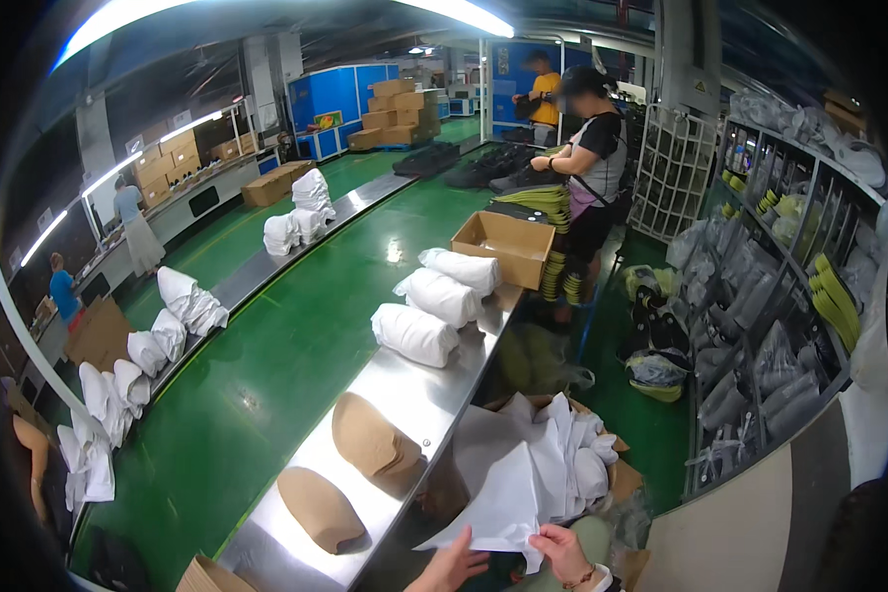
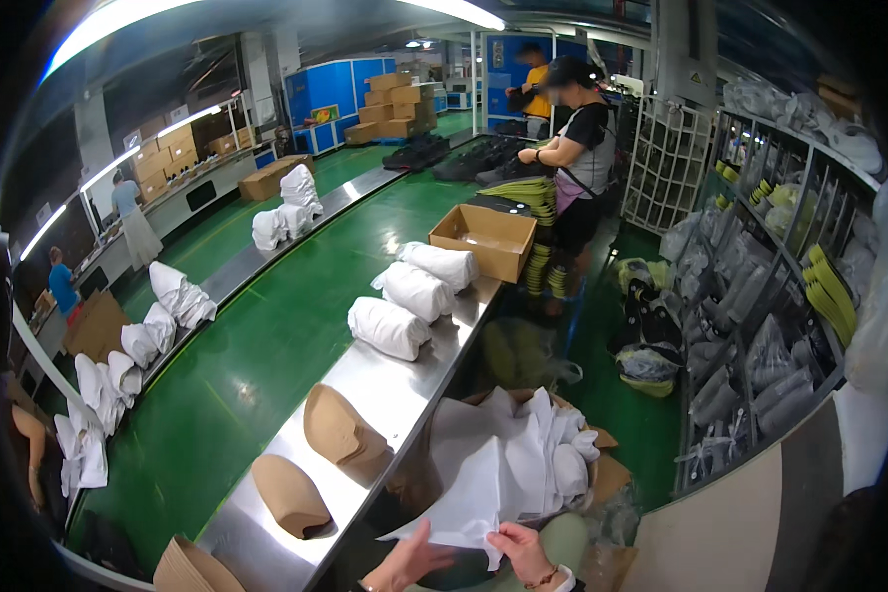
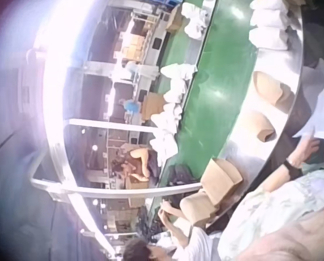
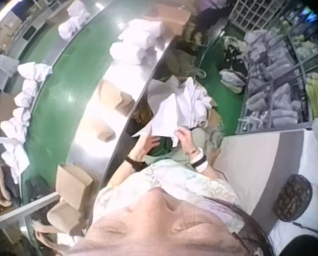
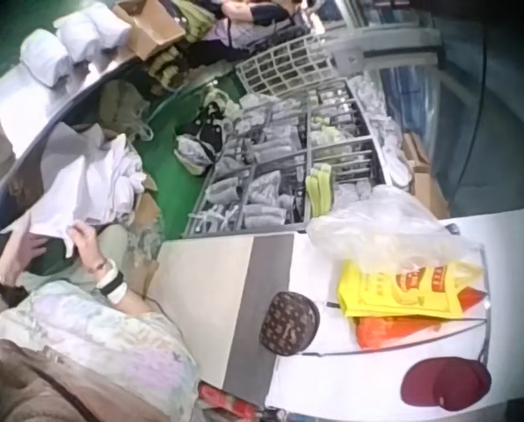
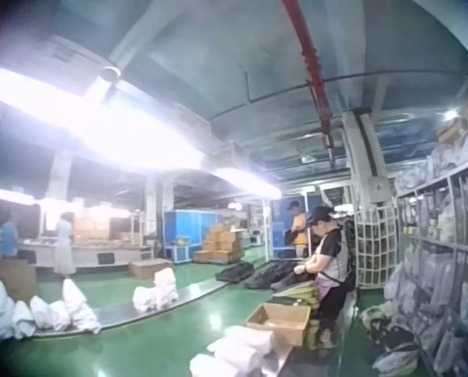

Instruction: Wrapping black shoes in protective paper and arranging them for packaging.

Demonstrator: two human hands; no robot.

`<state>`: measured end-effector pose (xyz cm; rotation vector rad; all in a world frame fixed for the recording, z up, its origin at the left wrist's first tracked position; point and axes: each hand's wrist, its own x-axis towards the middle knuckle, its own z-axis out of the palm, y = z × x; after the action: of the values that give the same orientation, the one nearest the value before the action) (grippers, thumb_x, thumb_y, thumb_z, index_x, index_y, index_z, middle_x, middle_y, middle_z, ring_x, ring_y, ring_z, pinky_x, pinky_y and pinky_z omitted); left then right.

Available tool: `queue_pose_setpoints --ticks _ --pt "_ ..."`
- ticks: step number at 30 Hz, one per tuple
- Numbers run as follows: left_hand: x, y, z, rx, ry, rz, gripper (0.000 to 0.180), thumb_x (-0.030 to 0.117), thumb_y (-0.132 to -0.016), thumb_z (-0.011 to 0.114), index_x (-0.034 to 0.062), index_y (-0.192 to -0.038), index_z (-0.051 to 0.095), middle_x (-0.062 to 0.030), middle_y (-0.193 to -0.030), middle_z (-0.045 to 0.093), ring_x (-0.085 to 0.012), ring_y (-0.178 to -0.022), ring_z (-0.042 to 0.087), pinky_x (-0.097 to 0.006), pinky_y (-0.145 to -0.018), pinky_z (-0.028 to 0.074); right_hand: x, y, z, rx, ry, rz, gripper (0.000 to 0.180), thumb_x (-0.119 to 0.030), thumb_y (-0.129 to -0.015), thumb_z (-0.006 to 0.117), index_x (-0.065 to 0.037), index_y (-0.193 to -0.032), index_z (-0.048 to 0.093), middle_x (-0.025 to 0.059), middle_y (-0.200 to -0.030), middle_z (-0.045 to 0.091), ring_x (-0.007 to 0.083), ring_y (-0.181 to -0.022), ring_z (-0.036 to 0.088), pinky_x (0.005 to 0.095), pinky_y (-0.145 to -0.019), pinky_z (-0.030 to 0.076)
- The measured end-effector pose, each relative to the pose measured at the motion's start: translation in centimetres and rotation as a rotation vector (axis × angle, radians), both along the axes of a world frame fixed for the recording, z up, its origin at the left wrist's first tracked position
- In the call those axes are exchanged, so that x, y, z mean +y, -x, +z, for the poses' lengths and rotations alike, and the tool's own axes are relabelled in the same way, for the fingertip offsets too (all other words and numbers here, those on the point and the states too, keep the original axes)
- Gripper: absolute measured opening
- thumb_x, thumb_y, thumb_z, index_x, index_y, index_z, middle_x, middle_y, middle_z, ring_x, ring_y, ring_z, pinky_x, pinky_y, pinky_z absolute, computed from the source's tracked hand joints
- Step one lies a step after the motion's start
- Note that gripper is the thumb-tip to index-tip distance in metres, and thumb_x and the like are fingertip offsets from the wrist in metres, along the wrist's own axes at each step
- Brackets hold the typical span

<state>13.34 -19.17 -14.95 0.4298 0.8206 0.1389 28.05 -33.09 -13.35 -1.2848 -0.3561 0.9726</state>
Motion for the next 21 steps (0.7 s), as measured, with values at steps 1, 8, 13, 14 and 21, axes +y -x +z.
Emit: queue_pose_setpoints --ticks 1,8,13,14,21 --pt "0.2 -0.4 -0.6 -0.093 0.019 0.102 0.030 0.019 -0.090 0.052 -0.0027 -0.110 0.052 -0.0112 -0.101 0.061 -0.0251 -0.091 0.060 -0.037 -0.085 0.047 -0.7 0.7 1.3 0.001 0.006 0.011 0.009 -0.010 -0.082 0.064 -0.001 -0.080 0.063 -0.0029 -0.065 0.052 0.0054 -0.060 0.049 0.0195 -0.056 0.039" --pt "0.3 1.1 5.1 -0.103 -0.934 0.085 0.034 0.012 -0.092 0.049 -0.0044 -0.122 0.050 -0.0083 -0.109 0.059 -0.0125 -0.094 0.055 -0.027 -0.083 0.044 -3.9 -0.2 1.3 -0.809 0.192 0.293 0.014 -0.013 -0.077 0.068 0.000 -0.080 0.062 0.0076 -0.077 0.061 0.0170 -0.071 0.058 0.0277 -0.062 0.045" --pt "1.7 6.3 10.3 -0.298 -0.808 -0.123 0.040 0.025 -0.095 0.047 -0.0002 -0.126 0.048 -0.0044 -0.118 0.055 -0.0132 -0.104 0.051 -0.028 -0.092 0.038 1.4 -1.1 10.9 -1.192 -0.003 0.163 0.048 -0.017 -0.073 0.070 0.001 -0.114 0.054 0.0194 -0.121 0.050 0.0328 -0.109 0.051 0.0372 -0.091 0.042" --pt "2.3 7.5 9.8 -0.306 -0.737 -0.119 0.040 0.024 -0.095 0.046 -0.0020 -0.126 0.048 -0.0065 -0.122 0.054 -0.0148 -0.108 0.050 -0.029 -0.096 0.036 2.6 -0.4 11.8 -1.188 -0.017 0.186 0.048 -0.017 -0.073 0.070 0.001 -0.114 0.054 0.0194 -0.121 0.050 0.0328 -0.109 0.051 0.0372 -0.091 0.042" --pt "4.9 14.1 11.2 -0.648 -0.597 0.547 0.055 0.041 -0.096 0.033 -0.0037 -0.128 0.040 -0.0182 -0.117 0.055 -0.0312 -0.110 0.052 -0.044 -0.096 0.039 10.0 7.3 14.5 -1.415 -0.397 0.395 0.070 -0.020 -0.074 0.071 -0.004 -0.134 0.039 0.0250 -0.143 0.018 0.0459 -0.131 0.019 0.0510 -0.102 0.025"
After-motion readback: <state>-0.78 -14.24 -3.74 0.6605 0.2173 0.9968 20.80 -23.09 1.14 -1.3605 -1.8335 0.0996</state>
